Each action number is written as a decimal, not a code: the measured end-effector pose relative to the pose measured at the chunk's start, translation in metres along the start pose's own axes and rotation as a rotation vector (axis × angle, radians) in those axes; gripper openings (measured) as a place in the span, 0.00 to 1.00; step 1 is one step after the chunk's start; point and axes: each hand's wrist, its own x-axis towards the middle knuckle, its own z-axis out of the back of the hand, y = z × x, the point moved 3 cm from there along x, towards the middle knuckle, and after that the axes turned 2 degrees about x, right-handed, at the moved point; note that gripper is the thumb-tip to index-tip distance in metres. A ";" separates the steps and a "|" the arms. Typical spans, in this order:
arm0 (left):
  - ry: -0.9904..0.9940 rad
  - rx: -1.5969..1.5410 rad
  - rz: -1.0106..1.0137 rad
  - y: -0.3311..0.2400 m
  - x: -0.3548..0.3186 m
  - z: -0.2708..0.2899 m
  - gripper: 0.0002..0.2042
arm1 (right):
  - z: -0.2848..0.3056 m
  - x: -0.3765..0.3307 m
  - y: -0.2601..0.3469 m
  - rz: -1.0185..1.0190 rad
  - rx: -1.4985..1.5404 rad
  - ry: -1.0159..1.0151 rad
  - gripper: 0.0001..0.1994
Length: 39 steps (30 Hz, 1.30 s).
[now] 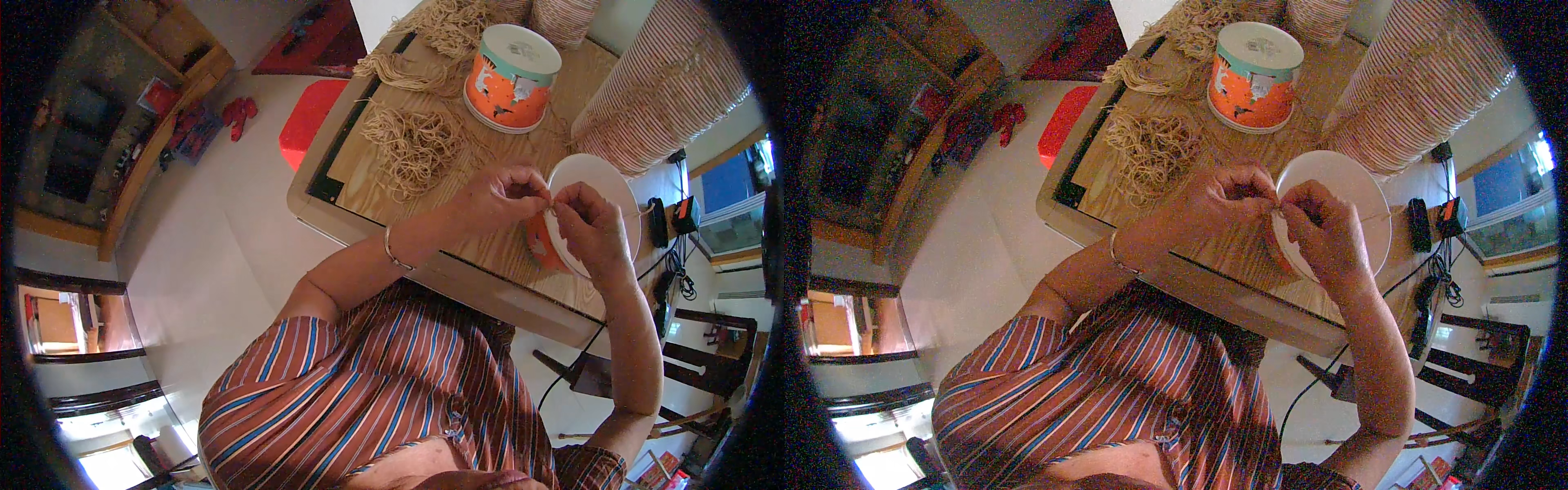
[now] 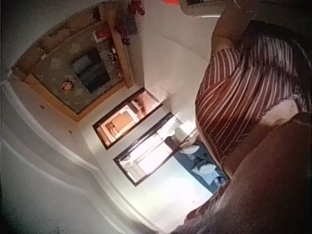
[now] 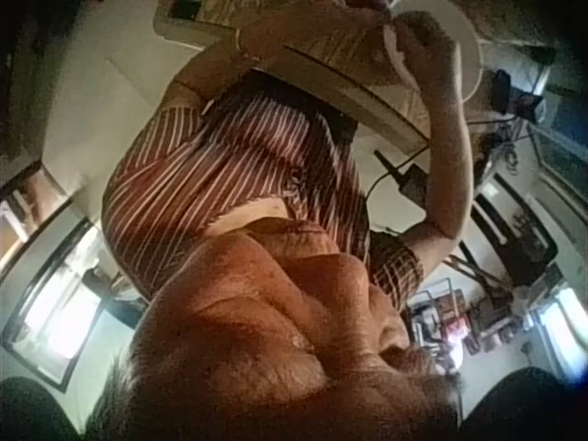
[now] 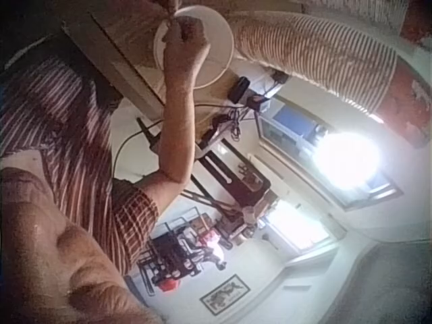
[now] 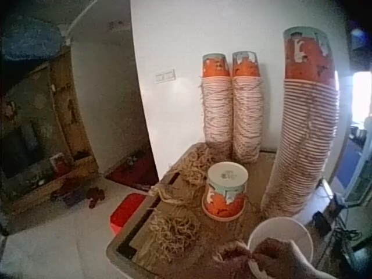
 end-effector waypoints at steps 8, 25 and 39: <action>0.004 -0.108 0.086 0.006 -0.001 0.000 0.08 | -0.007 -0.011 0.008 0.364 -0.320 -0.192 0.03; 0.006 -0.048 0.097 0.006 0.002 0.003 0.08 | -0.009 -0.023 0.016 0.576 -0.574 -0.029 0.15; 0.047 0.276 -0.014 -0.004 0.014 0.005 0.08 | -0.004 -0.019 0.018 0.526 -0.863 0.006 0.08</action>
